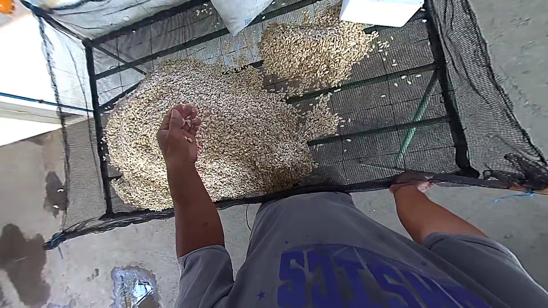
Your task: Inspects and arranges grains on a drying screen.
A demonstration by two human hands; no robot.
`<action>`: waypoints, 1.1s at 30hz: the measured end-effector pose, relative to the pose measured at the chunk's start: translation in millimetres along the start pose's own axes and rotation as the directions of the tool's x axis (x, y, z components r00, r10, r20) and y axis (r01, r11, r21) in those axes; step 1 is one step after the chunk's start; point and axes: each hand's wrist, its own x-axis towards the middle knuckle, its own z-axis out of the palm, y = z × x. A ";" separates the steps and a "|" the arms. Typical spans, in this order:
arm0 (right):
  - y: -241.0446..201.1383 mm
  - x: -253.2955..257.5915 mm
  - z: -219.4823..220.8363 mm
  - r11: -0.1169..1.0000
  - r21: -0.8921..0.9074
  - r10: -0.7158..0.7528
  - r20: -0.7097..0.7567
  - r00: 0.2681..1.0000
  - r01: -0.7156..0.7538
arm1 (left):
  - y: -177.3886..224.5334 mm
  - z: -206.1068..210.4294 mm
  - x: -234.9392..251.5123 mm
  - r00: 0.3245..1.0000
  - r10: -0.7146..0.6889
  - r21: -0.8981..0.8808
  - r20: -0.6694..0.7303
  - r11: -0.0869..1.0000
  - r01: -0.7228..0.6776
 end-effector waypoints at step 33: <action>-0.4 1.5 1.3 0.992 -0.129 -0.007 -0.008 1.000 0.005 | -12.5 25.2 -5.7 0.994 -0.004 0.171 0.110 0.985 -0.015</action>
